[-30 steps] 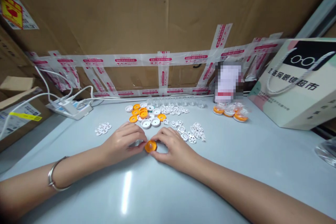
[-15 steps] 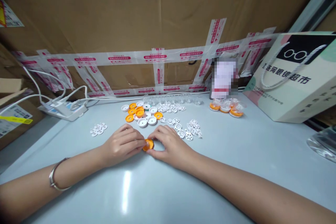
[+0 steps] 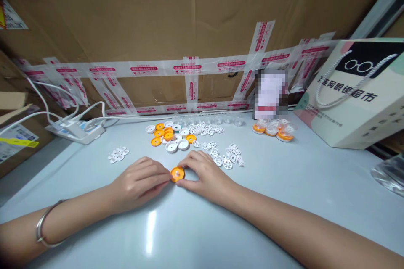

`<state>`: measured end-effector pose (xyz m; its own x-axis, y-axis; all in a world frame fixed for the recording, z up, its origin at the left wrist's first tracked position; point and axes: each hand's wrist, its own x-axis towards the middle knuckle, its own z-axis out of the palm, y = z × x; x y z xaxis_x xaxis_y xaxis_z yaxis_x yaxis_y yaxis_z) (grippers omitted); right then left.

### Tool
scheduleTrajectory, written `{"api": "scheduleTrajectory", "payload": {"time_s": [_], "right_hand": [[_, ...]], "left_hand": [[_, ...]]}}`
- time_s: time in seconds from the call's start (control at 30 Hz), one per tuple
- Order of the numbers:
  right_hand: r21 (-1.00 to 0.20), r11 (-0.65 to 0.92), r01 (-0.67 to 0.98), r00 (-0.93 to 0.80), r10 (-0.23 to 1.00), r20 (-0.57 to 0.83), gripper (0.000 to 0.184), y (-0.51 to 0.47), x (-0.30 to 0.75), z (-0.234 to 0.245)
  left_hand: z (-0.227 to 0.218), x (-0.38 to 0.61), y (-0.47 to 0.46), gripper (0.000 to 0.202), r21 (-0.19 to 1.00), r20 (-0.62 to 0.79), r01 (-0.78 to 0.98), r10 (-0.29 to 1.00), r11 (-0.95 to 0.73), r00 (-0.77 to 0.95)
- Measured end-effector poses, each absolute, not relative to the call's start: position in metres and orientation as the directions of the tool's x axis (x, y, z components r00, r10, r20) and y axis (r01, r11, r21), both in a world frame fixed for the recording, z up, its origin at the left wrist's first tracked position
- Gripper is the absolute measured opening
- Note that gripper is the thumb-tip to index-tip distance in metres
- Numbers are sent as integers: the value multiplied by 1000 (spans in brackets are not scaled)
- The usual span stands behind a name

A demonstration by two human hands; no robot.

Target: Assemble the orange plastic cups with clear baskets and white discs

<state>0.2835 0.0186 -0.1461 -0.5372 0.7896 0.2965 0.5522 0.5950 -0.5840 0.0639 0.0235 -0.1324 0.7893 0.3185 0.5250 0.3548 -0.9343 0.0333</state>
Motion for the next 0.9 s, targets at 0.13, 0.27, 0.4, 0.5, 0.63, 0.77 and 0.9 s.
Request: {"api": "scheduleTrajectory", "payload": {"time_s": [0.13,0.27,0.4,0.5,0.63,0.77,0.9], "right_hand": [[-571,605,554,-543,783,303,21,20,282,-147],[-523,656,544,-540,751,380,29,19,286,-147],[-337,792,510,-602,608,518,25,14,294,-145],[-245,872,423,-668,483,566,26,11,298,-144],[-241,897,369,-695,439,569,25,12,295,-145],[-239,897,372,-692,440,573,21,14,293,-147],[-218,882,418,-673,462,577,18,14,293,-148]], "left_hand": [[-133,65,13,27,51,453,370,352,-928,819],[-134,61,15,30,101,424,394,398,-914,814],[-134,56,16,33,129,414,405,420,-905,807],[-135,55,14,38,152,398,415,440,-897,805],[-137,56,15,43,170,371,412,446,-895,815],[-138,57,17,42,172,358,415,449,-894,819],[-139,58,16,42,193,346,416,459,-888,818]]}}
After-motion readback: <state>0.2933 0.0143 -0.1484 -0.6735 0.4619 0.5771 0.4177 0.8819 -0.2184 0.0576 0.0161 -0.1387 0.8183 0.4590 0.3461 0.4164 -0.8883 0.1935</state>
